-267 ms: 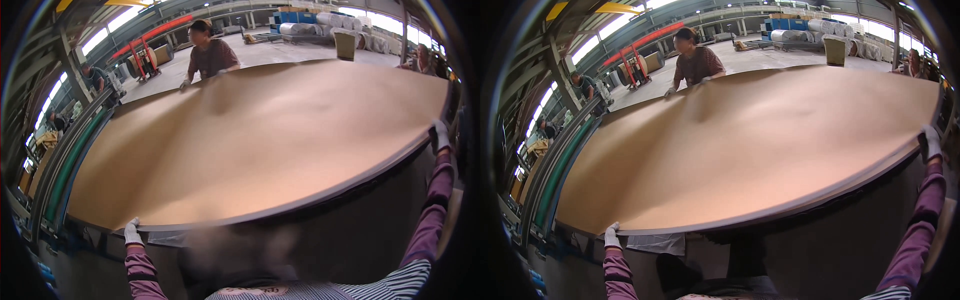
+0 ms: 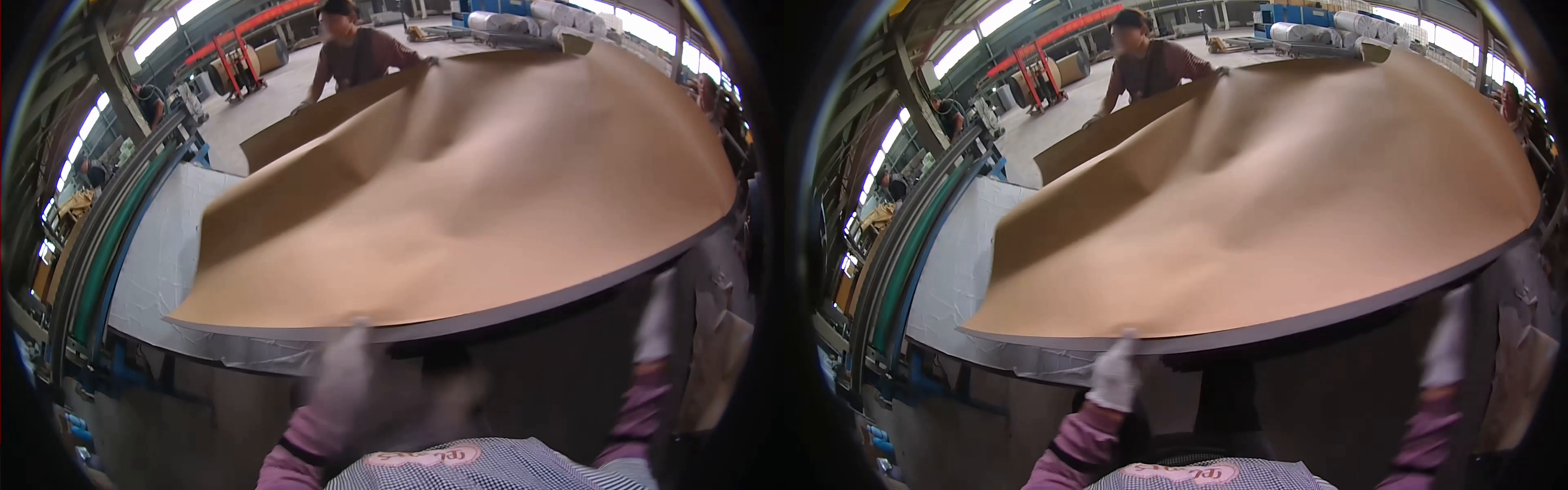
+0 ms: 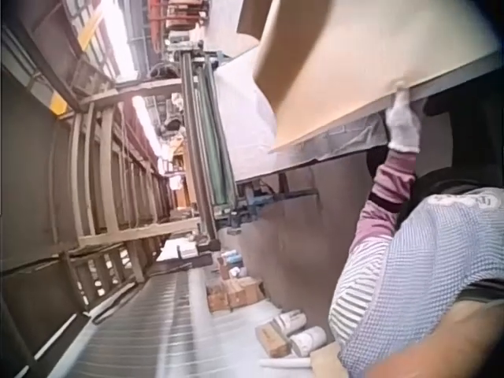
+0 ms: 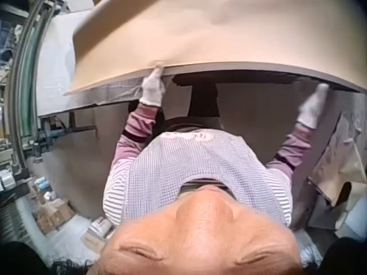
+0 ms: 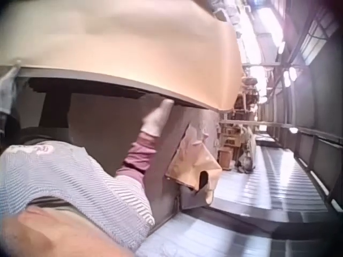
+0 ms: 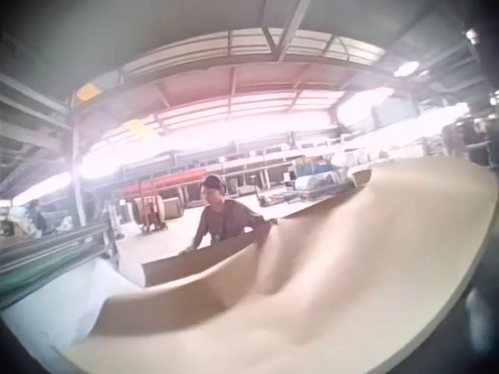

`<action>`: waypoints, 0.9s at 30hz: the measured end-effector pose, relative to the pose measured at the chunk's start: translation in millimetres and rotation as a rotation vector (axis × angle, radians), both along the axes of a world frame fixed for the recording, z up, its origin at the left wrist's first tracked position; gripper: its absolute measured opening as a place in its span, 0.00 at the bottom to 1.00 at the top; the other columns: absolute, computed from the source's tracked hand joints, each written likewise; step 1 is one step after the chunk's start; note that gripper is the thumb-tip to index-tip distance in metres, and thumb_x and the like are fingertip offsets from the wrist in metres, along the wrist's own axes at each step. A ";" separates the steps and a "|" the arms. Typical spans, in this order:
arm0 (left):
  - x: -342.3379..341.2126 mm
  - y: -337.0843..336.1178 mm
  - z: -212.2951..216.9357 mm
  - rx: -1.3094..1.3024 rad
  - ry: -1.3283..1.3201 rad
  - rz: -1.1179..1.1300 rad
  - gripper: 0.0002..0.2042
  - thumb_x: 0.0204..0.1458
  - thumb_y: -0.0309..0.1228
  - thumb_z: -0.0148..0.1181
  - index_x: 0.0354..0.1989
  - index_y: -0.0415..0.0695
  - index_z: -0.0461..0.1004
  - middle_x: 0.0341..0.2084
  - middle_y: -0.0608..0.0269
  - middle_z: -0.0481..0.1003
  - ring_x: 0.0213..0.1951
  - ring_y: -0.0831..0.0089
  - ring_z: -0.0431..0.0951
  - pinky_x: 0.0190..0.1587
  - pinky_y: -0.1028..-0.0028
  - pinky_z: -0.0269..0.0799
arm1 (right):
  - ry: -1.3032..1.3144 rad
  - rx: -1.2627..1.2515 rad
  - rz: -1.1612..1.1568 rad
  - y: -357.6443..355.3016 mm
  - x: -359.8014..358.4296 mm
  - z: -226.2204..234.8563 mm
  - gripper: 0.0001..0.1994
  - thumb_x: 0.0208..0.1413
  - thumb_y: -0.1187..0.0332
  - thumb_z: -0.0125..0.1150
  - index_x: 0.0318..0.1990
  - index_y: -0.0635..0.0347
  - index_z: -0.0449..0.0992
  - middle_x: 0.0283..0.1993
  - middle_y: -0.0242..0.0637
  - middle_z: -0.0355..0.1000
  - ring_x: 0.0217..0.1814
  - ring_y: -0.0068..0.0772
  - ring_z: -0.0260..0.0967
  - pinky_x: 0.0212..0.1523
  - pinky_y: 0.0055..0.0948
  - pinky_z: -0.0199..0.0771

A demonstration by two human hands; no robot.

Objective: Handling and stacking large brown paper sheets coming from a processing machine.

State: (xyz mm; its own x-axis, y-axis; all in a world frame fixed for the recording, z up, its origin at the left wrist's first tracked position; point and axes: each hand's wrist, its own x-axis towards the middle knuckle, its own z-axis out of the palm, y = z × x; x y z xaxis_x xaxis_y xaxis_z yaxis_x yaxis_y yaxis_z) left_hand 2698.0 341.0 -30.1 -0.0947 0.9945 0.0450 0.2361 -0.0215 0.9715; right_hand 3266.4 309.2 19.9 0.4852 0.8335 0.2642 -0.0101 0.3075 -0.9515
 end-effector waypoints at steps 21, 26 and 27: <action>-21.1 22.9 27.7 -0.676 -0.423 0.159 0.17 0.56 0.47 0.58 0.37 0.44 0.76 0.22 0.65 0.76 0.18 0.78 0.75 0.15 0.82 0.65 | 0.385 -0.540 -0.363 134.4 -44.1 -161.7 0.16 0.51 0.62 0.63 0.43 0.63 0.74 0.35 0.38 0.73 0.35 0.37 0.71 0.36 0.38 0.73; 38.1 26.5 -31.4 -0.715 -0.817 0.083 0.17 0.58 0.42 0.57 0.36 0.37 0.74 0.21 0.57 0.77 0.21 0.73 0.79 0.20 0.76 0.77 | 0.253 -0.581 -0.562 138.4 87.7 -209.9 0.18 0.53 0.62 0.62 0.43 0.70 0.75 0.39 0.43 0.74 0.38 0.40 0.73 0.41 0.37 0.74; 26.3 24.8 -42.8 -0.697 -0.827 0.163 0.17 0.58 0.41 0.58 0.35 0.35 0.73 0.22 0.55 0.77 0.20 0.72 0.79 0.20 0.75 0.77 | 0.213 -0.683 -0.513 144.1 47.0 -200.2 0.17 0.54 0.61 0.61 0.43 0.68 0.75 0.37 0.43 0.75 0.37 0.40 0.73 0.40 0.37 0.75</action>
